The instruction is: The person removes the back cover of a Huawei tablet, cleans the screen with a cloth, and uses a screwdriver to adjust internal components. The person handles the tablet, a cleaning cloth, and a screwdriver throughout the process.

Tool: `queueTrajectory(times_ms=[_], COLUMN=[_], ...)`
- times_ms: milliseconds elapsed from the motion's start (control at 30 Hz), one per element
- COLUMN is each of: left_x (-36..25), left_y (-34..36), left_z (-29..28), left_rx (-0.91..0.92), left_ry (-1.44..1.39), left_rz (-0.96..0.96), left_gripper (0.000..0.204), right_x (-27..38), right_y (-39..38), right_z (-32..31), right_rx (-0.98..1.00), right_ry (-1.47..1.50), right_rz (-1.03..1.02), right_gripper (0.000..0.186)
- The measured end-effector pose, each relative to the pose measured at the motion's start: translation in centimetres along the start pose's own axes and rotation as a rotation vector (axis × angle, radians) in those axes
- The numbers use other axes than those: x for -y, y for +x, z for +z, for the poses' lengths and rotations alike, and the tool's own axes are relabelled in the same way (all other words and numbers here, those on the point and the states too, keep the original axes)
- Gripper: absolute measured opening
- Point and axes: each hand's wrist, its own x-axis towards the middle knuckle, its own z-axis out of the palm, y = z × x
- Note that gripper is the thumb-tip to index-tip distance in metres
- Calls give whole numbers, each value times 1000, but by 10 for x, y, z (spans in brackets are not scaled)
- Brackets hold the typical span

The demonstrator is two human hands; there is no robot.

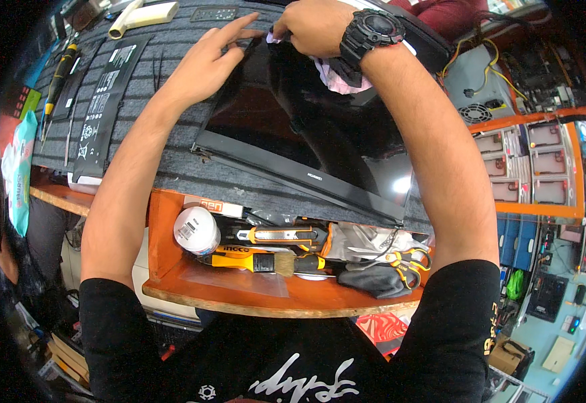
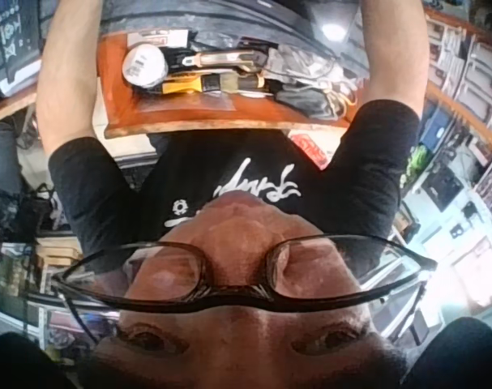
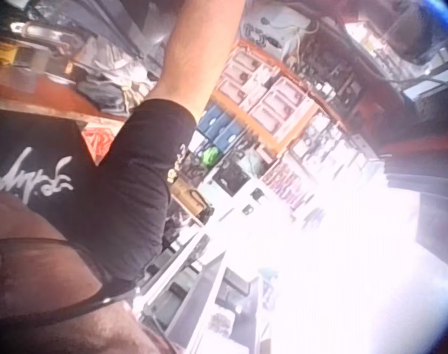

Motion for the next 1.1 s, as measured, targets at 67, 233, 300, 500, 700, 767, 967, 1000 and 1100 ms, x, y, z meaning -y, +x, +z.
queueTrajectory(times_ms=[67,233,300,500,700,767,967,1000,1100], left_x=[-1,1,1,3,3,4,7,7,8], left_y=[-1,1,0,2,2,3,5,5,6], left_z=[-2,0,-3,-2,-4,-4,-4,-4,-3], left_rx=[30,44,49,61,70,82,110,108,112], left_ry=[-10,13,9,-58,-65,-65,-111,-108,-113], left_rz=[-14,-9,-25,-17,-29,-39,-51,-49,-44], left_gripper=[60,60,60,60,60,59,59,59,60], right_x=[-6,-12,-9,-23,-24,-25,-29,-30,-35], right_y=[-8,-31,-41,-81,-118,-130,-166,-172,-190], right_z=[2,0,-3,3,-2,-4,-8,-8,-5], right_rx=[26,95,110,95,122,136,173,154,121], right_ry=[-20,-128,-133,-171,-185,-196,-234,-232,-242], right_rz=[14,12,39,81,125,133,198,181,160], right_gripper=[27,31,31,30,28,28,35,33,29])
